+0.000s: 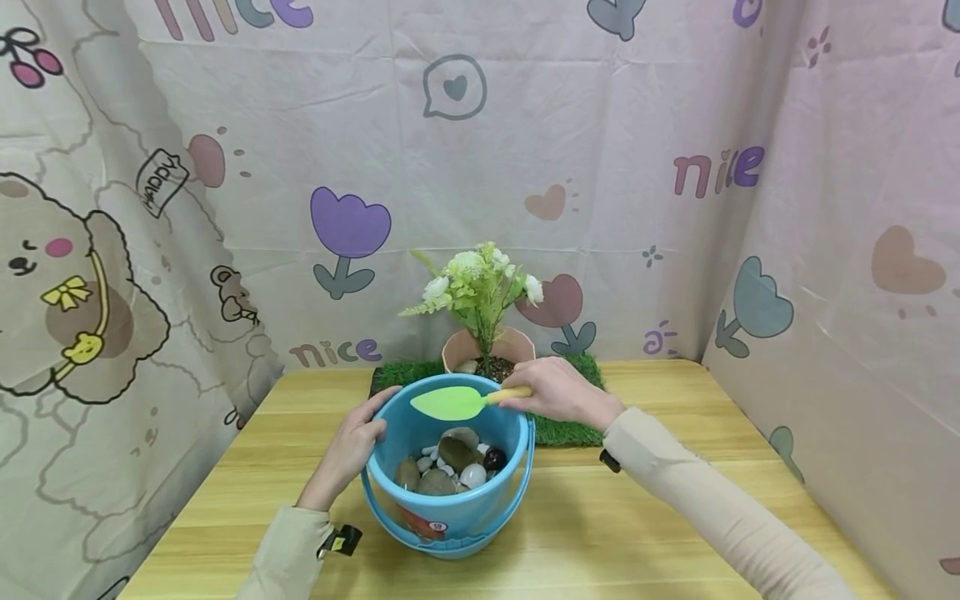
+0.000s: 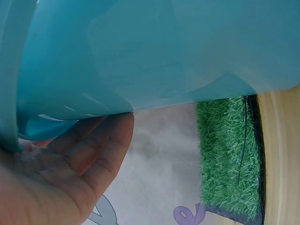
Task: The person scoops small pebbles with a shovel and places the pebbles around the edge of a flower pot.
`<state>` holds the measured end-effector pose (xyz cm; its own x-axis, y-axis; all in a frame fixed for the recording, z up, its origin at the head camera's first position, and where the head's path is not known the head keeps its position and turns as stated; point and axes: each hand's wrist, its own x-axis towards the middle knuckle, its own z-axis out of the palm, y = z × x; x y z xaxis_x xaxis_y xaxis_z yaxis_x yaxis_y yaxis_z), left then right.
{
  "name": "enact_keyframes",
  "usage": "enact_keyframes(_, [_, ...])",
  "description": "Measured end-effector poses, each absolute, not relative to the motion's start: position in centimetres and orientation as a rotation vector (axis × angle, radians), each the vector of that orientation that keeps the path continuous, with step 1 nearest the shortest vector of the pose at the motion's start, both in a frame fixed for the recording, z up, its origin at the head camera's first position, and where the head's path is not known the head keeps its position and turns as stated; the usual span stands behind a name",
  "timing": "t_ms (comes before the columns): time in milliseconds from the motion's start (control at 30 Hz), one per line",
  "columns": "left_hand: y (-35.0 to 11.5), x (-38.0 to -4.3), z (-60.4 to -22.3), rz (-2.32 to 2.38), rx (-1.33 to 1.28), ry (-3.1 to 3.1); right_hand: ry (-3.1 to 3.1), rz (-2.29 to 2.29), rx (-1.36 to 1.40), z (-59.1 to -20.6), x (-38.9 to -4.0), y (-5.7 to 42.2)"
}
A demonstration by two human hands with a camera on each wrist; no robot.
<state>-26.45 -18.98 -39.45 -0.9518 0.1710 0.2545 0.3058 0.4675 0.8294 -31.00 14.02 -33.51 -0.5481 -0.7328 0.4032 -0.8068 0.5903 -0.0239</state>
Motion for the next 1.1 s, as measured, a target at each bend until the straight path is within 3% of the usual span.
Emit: enact_keyframes(1100, [-19.1, -26.6, -39.6, -1.531, -0.431, -2.557, -2.512, 0.108, 1.412, -32.0, -30.0, 11.0])
